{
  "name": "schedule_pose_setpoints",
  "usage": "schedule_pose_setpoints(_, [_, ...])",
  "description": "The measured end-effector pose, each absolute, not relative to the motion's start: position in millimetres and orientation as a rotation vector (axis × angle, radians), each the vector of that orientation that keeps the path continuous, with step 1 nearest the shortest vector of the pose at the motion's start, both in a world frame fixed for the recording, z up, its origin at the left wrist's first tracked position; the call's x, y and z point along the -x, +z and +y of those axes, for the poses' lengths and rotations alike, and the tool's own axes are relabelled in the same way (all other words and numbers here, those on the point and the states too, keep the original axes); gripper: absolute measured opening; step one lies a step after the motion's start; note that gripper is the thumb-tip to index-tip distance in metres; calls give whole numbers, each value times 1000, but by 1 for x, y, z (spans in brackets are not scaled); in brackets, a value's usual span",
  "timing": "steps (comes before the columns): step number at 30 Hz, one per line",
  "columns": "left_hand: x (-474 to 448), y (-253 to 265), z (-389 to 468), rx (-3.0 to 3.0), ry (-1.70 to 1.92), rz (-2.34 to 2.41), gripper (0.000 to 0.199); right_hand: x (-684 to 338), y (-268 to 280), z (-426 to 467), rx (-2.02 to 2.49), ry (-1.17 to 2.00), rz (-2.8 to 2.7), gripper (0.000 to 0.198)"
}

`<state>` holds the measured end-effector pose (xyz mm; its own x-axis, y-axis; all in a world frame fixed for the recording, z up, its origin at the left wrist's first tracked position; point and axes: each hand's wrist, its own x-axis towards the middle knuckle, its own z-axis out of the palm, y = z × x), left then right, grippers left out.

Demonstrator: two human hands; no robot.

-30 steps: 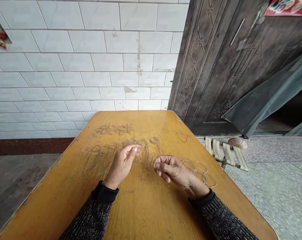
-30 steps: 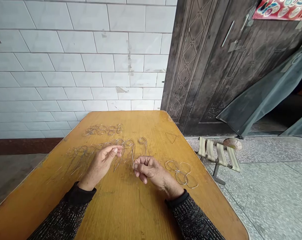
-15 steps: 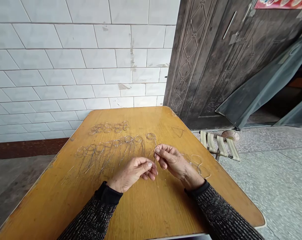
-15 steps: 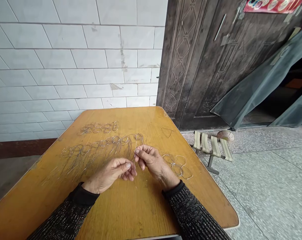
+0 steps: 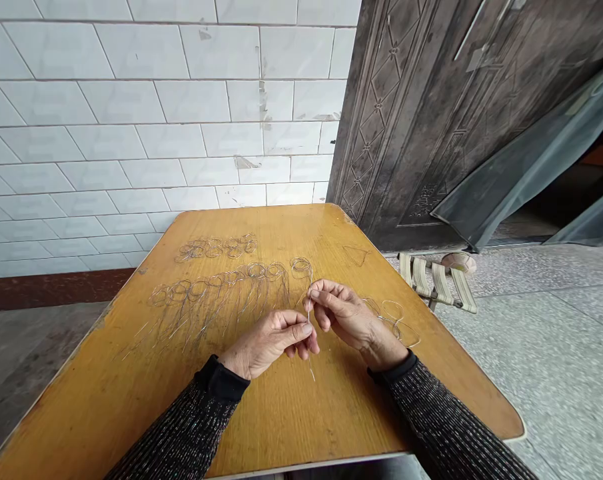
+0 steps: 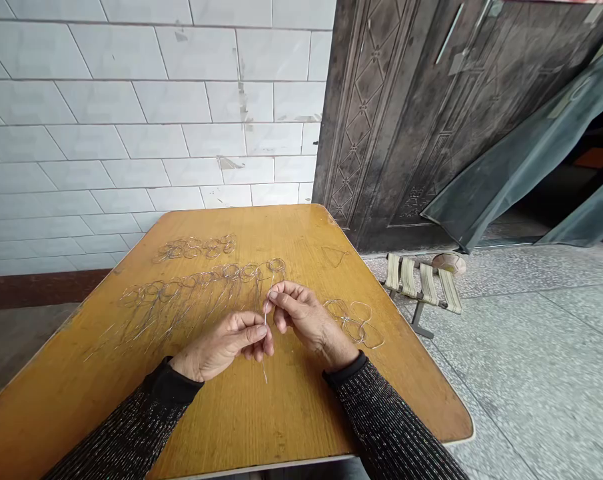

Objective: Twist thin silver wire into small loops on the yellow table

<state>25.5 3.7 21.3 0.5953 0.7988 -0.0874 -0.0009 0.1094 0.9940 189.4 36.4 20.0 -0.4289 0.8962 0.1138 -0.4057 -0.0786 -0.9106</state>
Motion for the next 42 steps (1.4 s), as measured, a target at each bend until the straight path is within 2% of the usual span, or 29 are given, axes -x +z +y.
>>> schedule_pose_setpoints(9, [-33,28,-1,-1369,625,838,23,-187,22,35,578,1750,-1101,23])
schedule_pose_setpoints(23, [-36,9,-1,-1146,671,747,25,-187,25,34,725,1673,-854,21])
schedule_pose_setpoints(42, [-38,9,0,-1127,666,850,27,-188,25,37,733,1656,-818,23])
